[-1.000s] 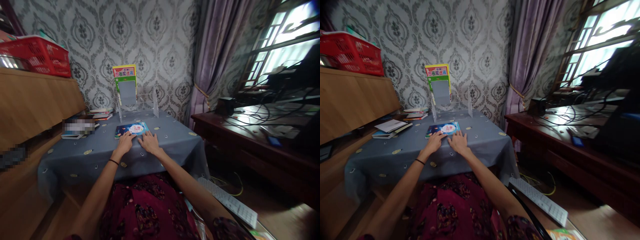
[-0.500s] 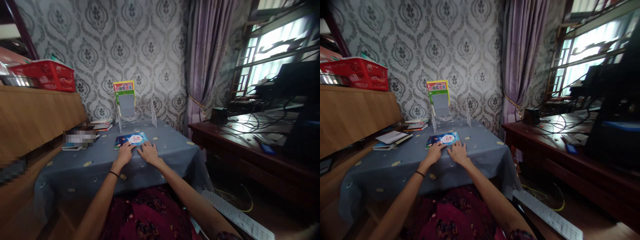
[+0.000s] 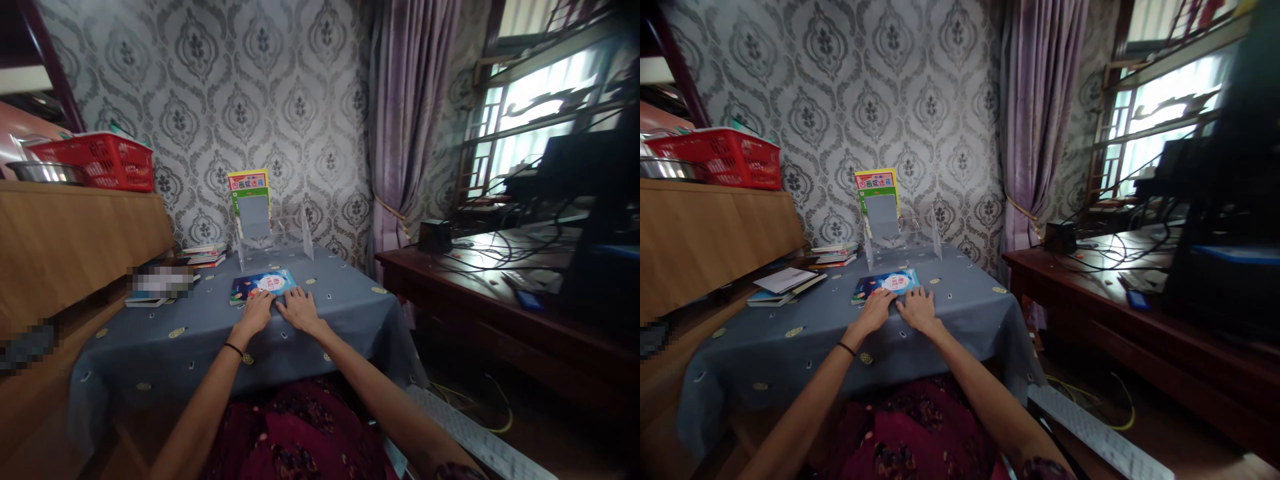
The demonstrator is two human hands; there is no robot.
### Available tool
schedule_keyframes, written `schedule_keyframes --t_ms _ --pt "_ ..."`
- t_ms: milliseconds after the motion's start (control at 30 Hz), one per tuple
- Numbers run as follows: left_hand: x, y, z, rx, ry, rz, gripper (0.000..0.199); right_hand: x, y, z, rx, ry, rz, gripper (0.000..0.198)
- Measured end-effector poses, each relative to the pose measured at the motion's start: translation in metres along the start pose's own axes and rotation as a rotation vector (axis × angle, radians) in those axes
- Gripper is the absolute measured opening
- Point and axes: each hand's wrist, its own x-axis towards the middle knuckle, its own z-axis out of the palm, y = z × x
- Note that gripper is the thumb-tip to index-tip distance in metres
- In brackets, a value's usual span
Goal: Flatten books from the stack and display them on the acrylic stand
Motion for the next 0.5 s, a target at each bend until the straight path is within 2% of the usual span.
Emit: schedule_keyframes --t_ms 500 --pt "0.001 -0.002 0.011 0.010 0.041 0.007 0.060 -0.005 0.001 -0.006 -0.018 0.029 -0.006 0.047"
